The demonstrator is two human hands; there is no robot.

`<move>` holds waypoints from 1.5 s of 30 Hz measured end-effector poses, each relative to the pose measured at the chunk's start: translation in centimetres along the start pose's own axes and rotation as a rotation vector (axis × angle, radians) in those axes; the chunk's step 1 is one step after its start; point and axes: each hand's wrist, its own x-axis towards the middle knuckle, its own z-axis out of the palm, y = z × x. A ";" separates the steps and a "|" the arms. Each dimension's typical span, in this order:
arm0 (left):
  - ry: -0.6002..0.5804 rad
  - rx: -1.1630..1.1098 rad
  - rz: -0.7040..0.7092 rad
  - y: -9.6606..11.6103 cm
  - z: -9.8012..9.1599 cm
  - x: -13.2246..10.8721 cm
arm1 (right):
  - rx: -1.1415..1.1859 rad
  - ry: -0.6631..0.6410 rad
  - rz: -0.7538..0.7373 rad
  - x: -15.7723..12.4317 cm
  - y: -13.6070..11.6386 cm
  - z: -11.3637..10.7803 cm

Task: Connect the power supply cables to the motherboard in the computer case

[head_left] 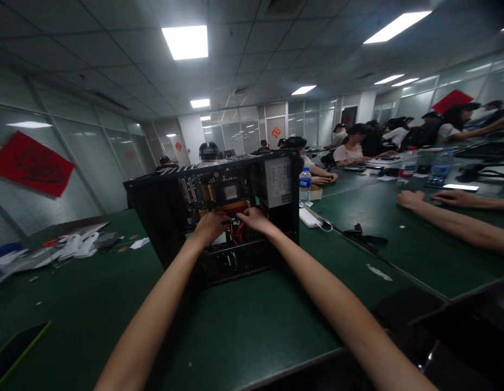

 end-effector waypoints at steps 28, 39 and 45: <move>-0.105 0.229 -0.153 2.0 1.6 0.6 | -0.170 -0.044 0.124 -1.3 -0.8 -0.3; -0.085 0.216 -0.154 2.1 1.4 0.5 | -0.143 -0.049 0.137 -1.1 -0.4 0.0; -0.079 0.148 -0.152 2.0 1.7 0.6 | -0.147 -0.060 0.139 -1.1 -0.3 0.1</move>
